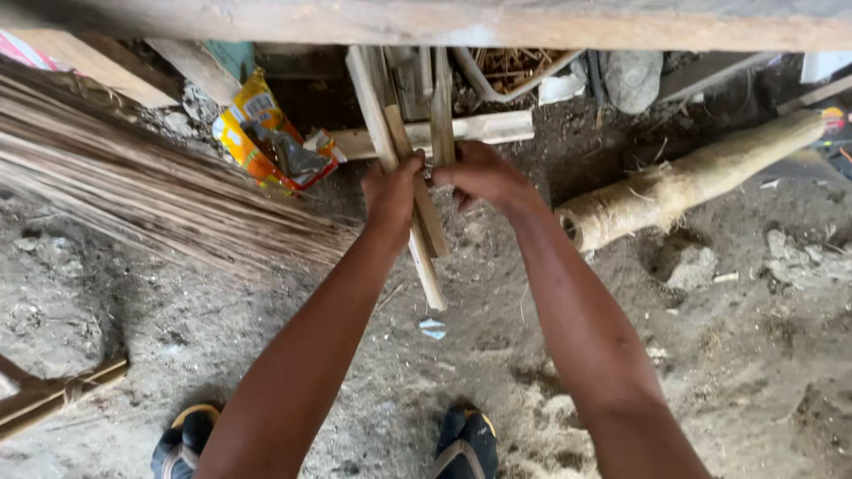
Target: The person measures and cuts thin wooden sticks using a hand saw and tape measure, then stacks the cut pieces. They also handle a machete and organize the cut sticks into a pile.
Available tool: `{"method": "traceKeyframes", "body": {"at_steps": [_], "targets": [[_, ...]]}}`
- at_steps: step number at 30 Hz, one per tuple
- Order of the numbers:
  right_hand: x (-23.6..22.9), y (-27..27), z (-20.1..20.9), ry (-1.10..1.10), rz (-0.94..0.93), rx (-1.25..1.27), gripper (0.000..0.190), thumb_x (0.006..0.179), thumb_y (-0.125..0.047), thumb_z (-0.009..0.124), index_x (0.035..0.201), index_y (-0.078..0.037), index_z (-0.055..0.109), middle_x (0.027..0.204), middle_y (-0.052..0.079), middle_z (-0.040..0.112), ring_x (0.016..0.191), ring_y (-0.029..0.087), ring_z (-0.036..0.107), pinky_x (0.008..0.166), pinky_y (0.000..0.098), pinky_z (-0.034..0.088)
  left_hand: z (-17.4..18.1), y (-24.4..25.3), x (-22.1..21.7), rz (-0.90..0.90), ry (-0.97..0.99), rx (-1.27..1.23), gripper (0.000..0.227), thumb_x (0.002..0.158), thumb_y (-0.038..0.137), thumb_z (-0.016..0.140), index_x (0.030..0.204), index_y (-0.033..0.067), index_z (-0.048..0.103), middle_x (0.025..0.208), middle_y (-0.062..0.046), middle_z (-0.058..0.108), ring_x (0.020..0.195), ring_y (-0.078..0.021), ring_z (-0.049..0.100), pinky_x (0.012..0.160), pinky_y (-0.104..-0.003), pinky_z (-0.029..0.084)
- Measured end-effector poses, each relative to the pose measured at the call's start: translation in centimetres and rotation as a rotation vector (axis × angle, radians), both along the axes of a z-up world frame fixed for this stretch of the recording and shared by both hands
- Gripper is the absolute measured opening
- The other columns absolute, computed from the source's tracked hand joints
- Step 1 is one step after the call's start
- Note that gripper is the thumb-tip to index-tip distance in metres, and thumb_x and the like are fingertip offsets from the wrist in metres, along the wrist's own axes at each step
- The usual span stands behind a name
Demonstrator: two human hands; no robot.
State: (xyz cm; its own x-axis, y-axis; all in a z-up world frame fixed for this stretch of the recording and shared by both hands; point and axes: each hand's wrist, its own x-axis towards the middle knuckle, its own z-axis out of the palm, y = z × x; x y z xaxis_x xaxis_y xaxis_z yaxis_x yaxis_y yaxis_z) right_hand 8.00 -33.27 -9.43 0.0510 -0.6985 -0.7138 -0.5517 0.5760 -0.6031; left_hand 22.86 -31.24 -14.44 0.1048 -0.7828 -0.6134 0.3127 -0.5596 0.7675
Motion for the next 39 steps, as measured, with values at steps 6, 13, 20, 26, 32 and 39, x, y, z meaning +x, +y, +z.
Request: {"method": "traceKeyframes", "body": {"at_steps": [6, 13, 20, 26, 32, 39], "targets": [[0.9, 8.0, 0.0, 0.494, 0.132, -0.276, 0.044, 0.088, -0.026, 0.078, 0.114, 0.005, 0.06, 0.088, 0.018, 0.066, 0.076, 0.025, 0.063, 0.067, 0.0399, 0.054, -1.3, 3.0, 1.2, -0.048, 0.044, 0.077, 0.022, 0.085, 0.016, 0.074, 0.101, 0.0023, 0.066, 0.081, -0.008, 0.067, 0.062, -0.0201, 0.064, 0.056, -0.038, 0.052], [-0.1, 8.1, 0.1, 0.241, -0.004, -0.069, 0.047, 0.093, -0.043, 0.075, 0.105, 0.001, 0.064, 0.095, 0.018, 0.065, 0.079, 0.023, 0.059, 0.061, 0.0323, 0.048, -2.0, 4.9, 1.1, -0.047, 0.097, 0.033, 0.021, 0.085, 0.012, 0.075, 0.099, 0.0003, 0.067, 0.082, -0.008, 0.069, 0.064, -0.0187, 0.067, 0.058, -0.038, 0.055], [1.3, 7.2, -1.9, -0.212, -0.393, -0.088, 0.044, 0.088, -0.021, 0.071, 0.124, 0.0, 0.057, 0.095, 0.016, 0.071, 0.069, 0.018, 0.068, 0.057, 0.0276, 0.06, 1.8, 6.8, 0.2, -0.08, -0.192, -0.009, 0.025, 0.083, 0.014, 0.078, 0.101, 0.0007, 0.067, 0.088, -0.009, 0.072, 0.073, -0.0165, 0.069, 0.064, -0.035, 0.056], [-3.8, 16.9, -0.5, -0.341, -0.536, -0.151, 0.043, 0.082, -0.01, 0.065, 0.124, -0.004, 0.06, 0.087, 0.012, 0.071, 0.061, 0.021, 0.066, 0.054, 0.0341, 0.059, 4.9, 10.7, -3.4, -0.211, -0.098, 0.045, 0.028, 0.082, 0.017, 0.074, 0.103, -0.0005, 0.068, 0.088, -0.016, 0.07, 0.075, -0.0244, 0.069, 0.065, -0.04, 0.056], [-9.5, 29.1, 2.9, 0.053, -0.602, -0.219, 0.051, 0.095, -0.051, 0.058, 0.107, -0.003, 0.068, 0.08, 0.011, 0.071, 0.066, 0.022, 0.067, 0.059, 0.0352, 0.057, 7.2, 16.5, -13.3, -0.413, 0.101, -0.038, 0.029, 0.088, 0.02, 0.075, 0.108, -0.0006, 0.069, 0.096, -0.006, 0.071, 0.085, -0.0158, 0.068, 0.074, -0.033, 0.052], [-15.2, 39.5, 7.8, 0.106, -1.048, -0.568, 0.052, 0.092, -0.041, 0.074, 0.119, 0.001, 0.058, 0.096, 0.009, 0.07, 0.087, 0.013, 0.063, 0.075, 0.0326, 0.054, 10.7, 24.2, -26.1, -0.817, 0.368, -0.006, 0.033, 0.088, 0.021, 0.078, 0.111, -0.0009, 0.07, 0.095, -0.005, 0.07, 0.082, -0.0122, 0.065, 0.069, -0.029, 0.052]]}}
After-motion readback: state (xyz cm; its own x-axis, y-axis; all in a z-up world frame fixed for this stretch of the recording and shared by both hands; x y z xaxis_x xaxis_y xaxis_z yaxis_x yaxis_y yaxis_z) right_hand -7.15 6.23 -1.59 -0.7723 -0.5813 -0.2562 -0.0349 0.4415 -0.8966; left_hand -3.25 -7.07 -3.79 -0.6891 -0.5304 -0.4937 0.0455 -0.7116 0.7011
